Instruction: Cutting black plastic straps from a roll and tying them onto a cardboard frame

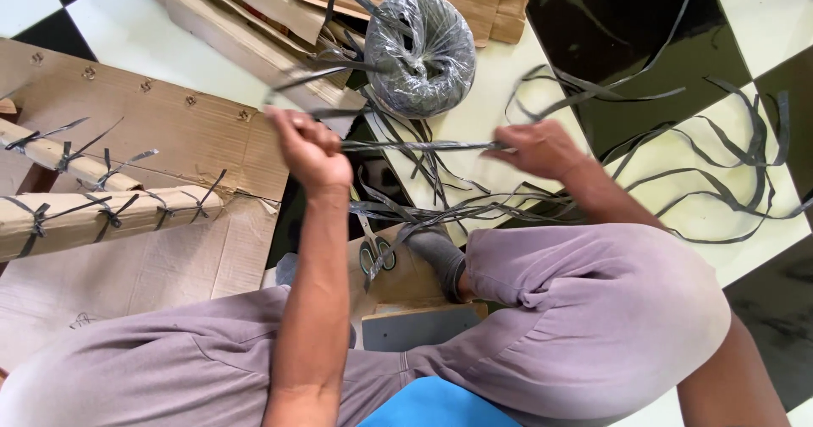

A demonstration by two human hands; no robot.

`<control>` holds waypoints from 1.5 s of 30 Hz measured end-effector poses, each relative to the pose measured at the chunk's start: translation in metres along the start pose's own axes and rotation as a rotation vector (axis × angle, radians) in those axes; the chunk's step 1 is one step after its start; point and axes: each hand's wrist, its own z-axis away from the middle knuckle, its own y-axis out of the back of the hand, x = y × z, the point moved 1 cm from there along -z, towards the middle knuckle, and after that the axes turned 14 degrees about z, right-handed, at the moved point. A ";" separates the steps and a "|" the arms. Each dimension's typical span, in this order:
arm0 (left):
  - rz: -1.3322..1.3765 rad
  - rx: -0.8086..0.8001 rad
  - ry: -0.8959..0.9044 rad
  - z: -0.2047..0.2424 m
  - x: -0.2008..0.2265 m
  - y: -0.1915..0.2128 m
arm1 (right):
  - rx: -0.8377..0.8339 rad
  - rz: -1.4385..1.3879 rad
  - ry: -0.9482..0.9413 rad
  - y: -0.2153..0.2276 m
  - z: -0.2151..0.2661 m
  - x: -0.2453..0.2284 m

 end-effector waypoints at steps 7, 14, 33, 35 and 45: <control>0.082 -0.012 -0.039 -0.043 0.007 0.026 | 0.283 0.712 -0.336 0.000 0.032 0.153; -0.362 -0.162 0.135 -0.039 -0.037 0.074 | 0.093 0.825 -0.537 -0.014 0.026 0.167; -0.493 -0.037 0.359 -0.021 -0.049 0.106 | -0.122 -0.232 0.294 -0.056 0.012 -0.109; -0.628 -0.039 0.313 -0.026 -0.058 0.130 | -0.139 -0.225 0.276 -0.061 0.010 -0.112; -0.677 0.029 0.172 0.000 -0.044 0.157 | -0.211 -0.153 0.186 -0.104 -0.003 -0.122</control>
